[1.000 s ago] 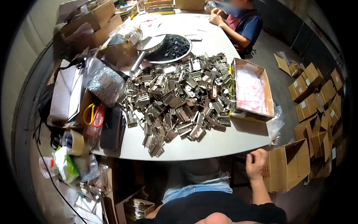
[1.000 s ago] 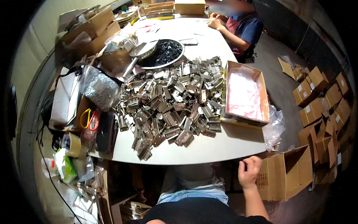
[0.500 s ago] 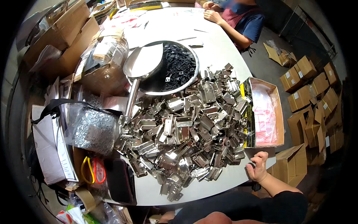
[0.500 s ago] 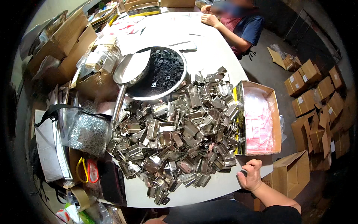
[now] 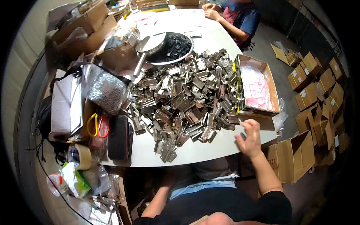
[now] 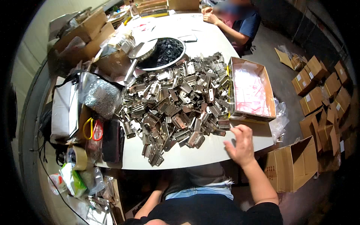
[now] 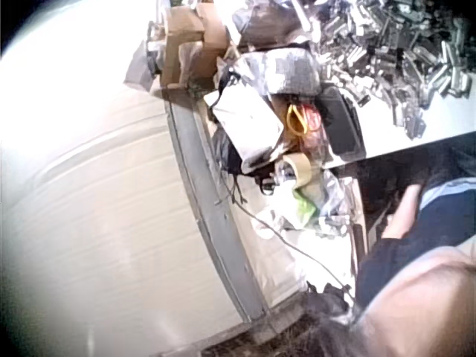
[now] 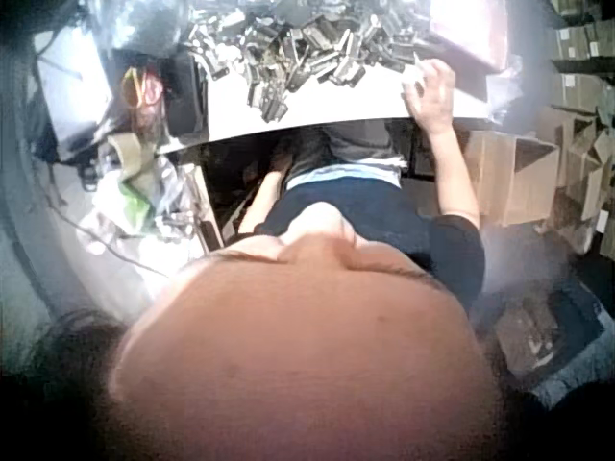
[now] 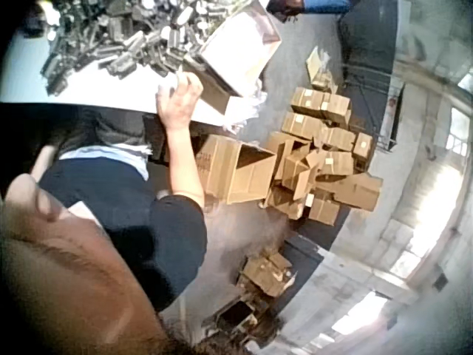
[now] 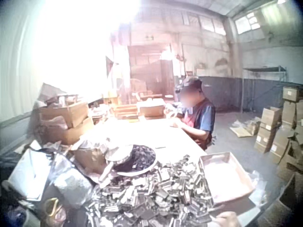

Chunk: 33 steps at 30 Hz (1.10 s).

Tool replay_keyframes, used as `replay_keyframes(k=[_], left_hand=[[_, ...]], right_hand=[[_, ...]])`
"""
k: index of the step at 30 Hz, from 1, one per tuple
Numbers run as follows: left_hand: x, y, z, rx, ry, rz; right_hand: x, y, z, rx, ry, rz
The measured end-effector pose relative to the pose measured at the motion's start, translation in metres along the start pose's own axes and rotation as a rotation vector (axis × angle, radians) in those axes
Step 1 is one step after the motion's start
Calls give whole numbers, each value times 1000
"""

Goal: The person sits at a table and repeatedly picks up small metal hardware pieces from a large pile. They place each piece into a small plastic bag and then set the bag aside. The process is repetitive and involves handling the items one at a time.

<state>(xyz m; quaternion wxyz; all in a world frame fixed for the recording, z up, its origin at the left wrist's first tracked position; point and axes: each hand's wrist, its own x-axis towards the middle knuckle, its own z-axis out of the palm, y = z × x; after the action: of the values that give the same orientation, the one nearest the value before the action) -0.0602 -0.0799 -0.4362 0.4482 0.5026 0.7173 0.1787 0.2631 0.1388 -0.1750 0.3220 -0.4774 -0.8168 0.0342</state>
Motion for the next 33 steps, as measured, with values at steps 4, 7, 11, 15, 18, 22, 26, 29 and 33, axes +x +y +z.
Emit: replay_keyframes(k=[4,7,11,15,18,22,26,29,33], left_hand=[[-65,173,-87,-442,-9,588],[-71,219,-134,-70,553,1040],[-41,221,-165,426,774,617],[-28,247,-151,614,499,375],[-10,265,-124,581,521,498],[4,297,-98,725,450,547],[5,292,-105,636,448,651],[-9,277,-113,705,513,578],[-17,267,-118,717,519,528]], right_hand=[[5,-47,16,22,-87,-130],[15,-81,32,77,-95,-166],[22,-96,51,42,-86,-181],[8,-80,42,143,-89,-142],[-5,-63,30,274,-46,-46],[-11,-47,14,358,-27,26],[-10,-34,5,375,-39,43],[-5,-41,6,346,-63,20],[-5,-36,7,408,-133,143]])
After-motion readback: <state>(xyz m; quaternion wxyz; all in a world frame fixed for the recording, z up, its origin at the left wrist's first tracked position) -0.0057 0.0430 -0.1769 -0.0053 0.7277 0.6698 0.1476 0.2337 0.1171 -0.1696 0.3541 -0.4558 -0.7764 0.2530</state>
